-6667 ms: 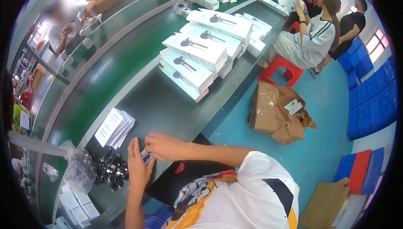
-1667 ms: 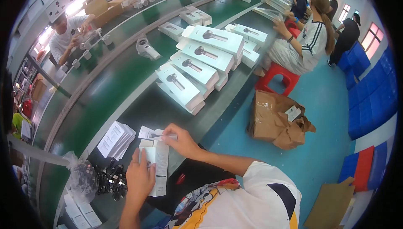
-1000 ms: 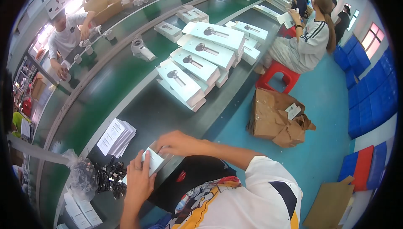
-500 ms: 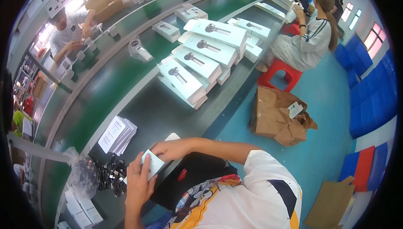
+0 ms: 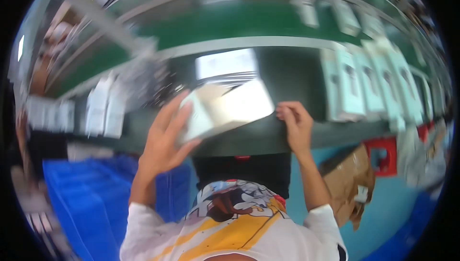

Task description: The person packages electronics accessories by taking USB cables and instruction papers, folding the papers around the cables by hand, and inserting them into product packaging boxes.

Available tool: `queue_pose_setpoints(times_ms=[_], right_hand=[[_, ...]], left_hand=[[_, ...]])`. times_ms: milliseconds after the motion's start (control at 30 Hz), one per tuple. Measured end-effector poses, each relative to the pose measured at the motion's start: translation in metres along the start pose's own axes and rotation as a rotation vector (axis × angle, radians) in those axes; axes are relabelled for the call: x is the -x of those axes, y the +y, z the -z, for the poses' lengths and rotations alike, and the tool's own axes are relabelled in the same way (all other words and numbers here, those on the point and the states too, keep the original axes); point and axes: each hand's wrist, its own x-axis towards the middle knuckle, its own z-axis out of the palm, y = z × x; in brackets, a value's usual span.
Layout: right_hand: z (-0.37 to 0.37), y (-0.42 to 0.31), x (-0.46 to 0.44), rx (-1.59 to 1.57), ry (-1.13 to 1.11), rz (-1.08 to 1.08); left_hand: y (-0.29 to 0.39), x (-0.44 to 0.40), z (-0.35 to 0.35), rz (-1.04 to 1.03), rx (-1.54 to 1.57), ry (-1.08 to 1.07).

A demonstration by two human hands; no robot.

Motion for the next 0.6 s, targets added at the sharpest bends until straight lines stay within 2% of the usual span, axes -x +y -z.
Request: queue_pose_setpoints(times_ms=[67,133,200,267,333,433,600], right_hand=[[-0.016,0.005,0.003,0.025,-0.062,-0.032],[-0.027,0.006,0.003,0.096,-0.083,0.031],[-0.028,0.004,0.002,0.090,-0.125,0.023],[-0.028,0.004,0.002,0.109,-0.130,0.027],[-0.030,0.000,0.000,0.146,-0.137,0.035],[-0.040,-0.001,-0.001,0.144,-0.160,0.068],[-0.054,-0.010,0.005,0.189,-0.266,0.094]], left_hand=[[-0.014,0.006,0.023,0.088,-0.029,0.125],[-0.025,0.015,0.047,0.161,-0.099,0.234],[-0.036,0.028,0.074,0.235,-0.337,0.332],[-0.048,0.038,0.106,0.375,-0.437,0.422],[-0.066,0.046,0.131,0.505,-0.556,0.392],[-0.128,0.079,0.152,0.552,-0.853,0.244],[-0.204,0.108,0.160,0.807,-0.897,0.002]])
